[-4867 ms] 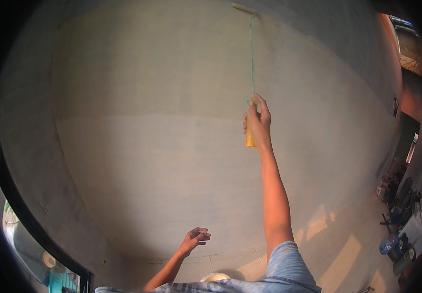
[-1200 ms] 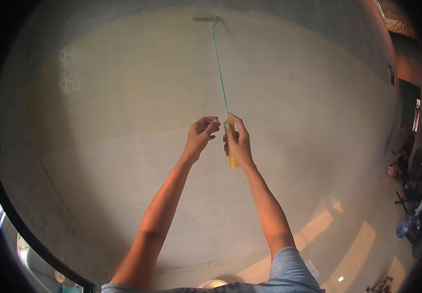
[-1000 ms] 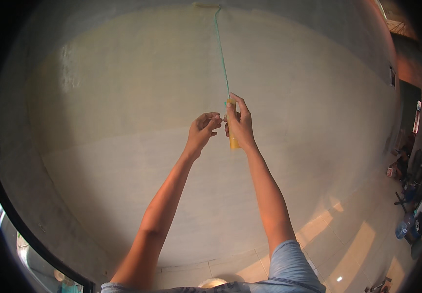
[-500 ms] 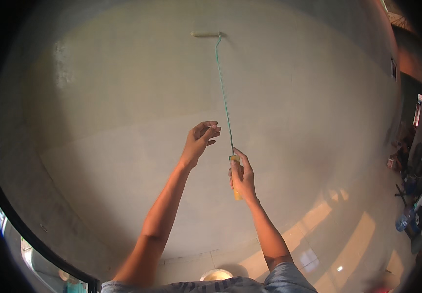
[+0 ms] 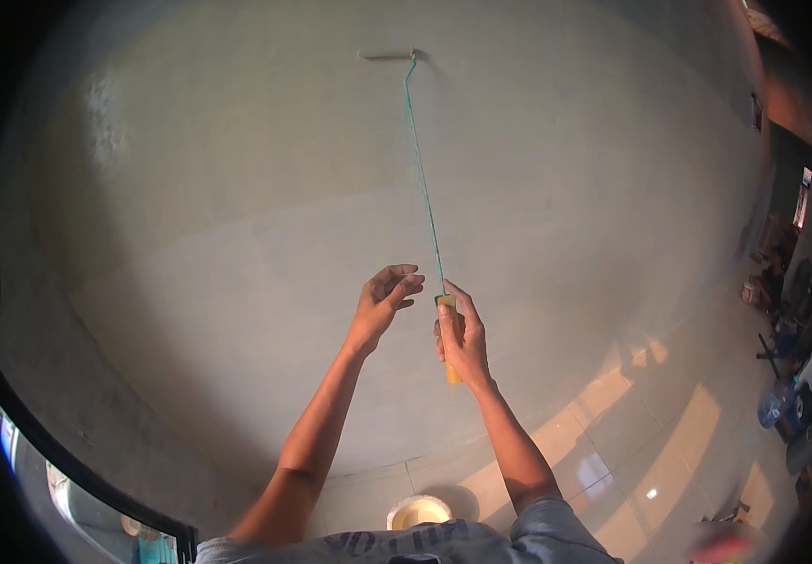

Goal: The person paints a ceiling using a roller attached to a long handle. They repeatedly dip the roller into a bucket of paint on the floor and apply it to the ceiling in long strokes.

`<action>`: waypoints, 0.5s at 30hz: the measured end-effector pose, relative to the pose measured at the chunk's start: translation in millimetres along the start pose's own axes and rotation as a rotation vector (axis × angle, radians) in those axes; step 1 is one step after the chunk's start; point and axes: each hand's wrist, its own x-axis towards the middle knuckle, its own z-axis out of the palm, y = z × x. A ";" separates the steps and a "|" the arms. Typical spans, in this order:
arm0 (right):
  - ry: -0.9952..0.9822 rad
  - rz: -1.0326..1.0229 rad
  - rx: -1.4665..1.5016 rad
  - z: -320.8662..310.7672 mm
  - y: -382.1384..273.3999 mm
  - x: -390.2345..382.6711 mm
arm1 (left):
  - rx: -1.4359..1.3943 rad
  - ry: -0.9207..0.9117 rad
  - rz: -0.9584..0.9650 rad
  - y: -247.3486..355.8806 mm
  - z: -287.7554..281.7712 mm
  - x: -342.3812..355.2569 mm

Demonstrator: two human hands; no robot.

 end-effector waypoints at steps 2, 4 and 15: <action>0.001 -0.014 -0.016 -1.2 -15.7 13.6 | 0.013 -0.024 0.026 8.4 2.0 -2.5; 0.006 -0.006 -0.013 -4.8 -20.2 17.8 | 0.021 -0.019 0.017 16.0 3.2 -3.9; -0.015 0.166 0.021 -22.5 33.5 -82.0 | 0.067 0.001 -0.149 11.5 3.2 -5.2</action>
